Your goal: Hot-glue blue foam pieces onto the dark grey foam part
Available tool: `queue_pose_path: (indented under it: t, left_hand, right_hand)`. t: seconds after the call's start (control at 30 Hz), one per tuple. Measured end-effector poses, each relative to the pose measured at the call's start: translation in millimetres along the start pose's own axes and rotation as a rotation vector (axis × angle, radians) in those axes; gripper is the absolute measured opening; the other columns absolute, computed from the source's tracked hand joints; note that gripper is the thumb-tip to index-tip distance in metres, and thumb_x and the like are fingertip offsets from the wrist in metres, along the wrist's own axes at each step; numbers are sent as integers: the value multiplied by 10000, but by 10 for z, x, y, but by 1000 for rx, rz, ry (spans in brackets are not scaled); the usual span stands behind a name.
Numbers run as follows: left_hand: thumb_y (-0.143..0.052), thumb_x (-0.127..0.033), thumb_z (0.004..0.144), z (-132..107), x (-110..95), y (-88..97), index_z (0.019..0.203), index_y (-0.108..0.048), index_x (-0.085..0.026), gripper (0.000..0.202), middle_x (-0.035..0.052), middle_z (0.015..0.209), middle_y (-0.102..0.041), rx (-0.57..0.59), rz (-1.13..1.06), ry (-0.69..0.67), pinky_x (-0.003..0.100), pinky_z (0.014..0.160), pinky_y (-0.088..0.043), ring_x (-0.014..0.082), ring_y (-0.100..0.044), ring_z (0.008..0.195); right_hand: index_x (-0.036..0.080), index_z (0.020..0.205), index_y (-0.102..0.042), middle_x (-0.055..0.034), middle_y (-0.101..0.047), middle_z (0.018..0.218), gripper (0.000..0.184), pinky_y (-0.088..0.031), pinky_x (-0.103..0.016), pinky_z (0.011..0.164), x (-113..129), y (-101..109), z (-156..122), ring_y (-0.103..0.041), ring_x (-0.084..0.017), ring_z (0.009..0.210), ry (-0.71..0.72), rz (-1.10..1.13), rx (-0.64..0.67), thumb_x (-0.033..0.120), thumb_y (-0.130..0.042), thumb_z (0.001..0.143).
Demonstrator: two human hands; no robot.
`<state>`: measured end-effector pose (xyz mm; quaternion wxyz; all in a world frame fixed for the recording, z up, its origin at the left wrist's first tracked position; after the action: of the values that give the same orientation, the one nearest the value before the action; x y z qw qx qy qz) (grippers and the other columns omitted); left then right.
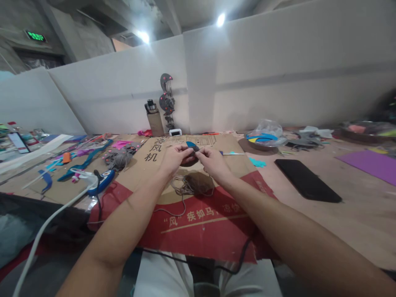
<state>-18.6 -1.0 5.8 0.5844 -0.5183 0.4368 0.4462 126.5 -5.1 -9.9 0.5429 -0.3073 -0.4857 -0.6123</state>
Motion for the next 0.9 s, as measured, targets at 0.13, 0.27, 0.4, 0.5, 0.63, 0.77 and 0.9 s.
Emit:
queue_pose_path:
  t: [0.13,0.27,0.4,0.5,0.63,0.77,0.9]
  left_hand:
    - [-757,-132,715,93,-5,119,732,-666,-93,100,46,750,-669,-138,20,-15,235,659,-572,100,-635,654]
    - [-681,-101,776,137,-76,225,744,-643,-101,49,35,730,-644,-238,4,-48,242,577,-575,93,-610,601]
    - [-672,-114,785,130,-102,226,788,-625,-105,47,34,730,-643,-267,-35,-91,253,544,-579,106,-620,604]
    - [-709,-128,760,135,-74,200,763,-619,-103,94,7,675,-609,-270,-37,-132,256,587,-590,89,-601,586]
    - [-748,-152,734,151,-33,189,748,-630,-103,128,7,663,-606,-246,-10,-118,250,605,-591,83,-592,579]
    - [-739,-133,736,155,-27,190,725,-636,-105,107,-3,633,-582,-250,-11,-92,235,571,-584,71,-555,539]
    - [-716,-104,748,182,-12,208,663,-609,-107,136,-34,547,-507,-300,-15,-52,236,563,-580,67,-523,504]
  right_hand:
    - [190,716,-604,-35,-613,692,369,-381,-281,617,3,219,103,-540,-163,671,141,-273,13,438,-410,907]
    - [155,732,-661,-107,-660,705,370,-397,-298,642,-182,544,220,-596,-209,701,-24,-705,-84,467,-514,867]
    - [131,886,-709,-166,-720,876,351,-398,-286,599,-463,578,238,-657,-246,769,-264,-906,128,456,-625,786]
    - [142,928,-706,-143,-724,866,241,-382,-265,567,-501,514,214,-659,-225,747,-271,-879,129,280,-635,744]
    - [157,810,-675,-75,-660,679,174,-388,-262,539,-297,513,184,-619,-206,649,-319,-637,-16,295,-631,713]
    - [180,799,-614,-30,-604,646,144,-420,-262,563,-101,476,167,-582,-183,637,-228,-331,-209,242,-604,670]
    - [191,867,-565,-13,-592,707,228,-446,-265,560,-64,338,151,-538,-144,597,-182,16,-248,203,-570,639]
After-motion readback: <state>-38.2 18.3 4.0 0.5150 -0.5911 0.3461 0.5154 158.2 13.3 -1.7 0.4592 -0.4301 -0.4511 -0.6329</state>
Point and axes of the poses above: each hand's wrist, its own z-axis towards the middle knuckle, its own y-axis out of the back of the hand, x = y × z, the point moved 1 cm from there along z, towards the middle knuckle
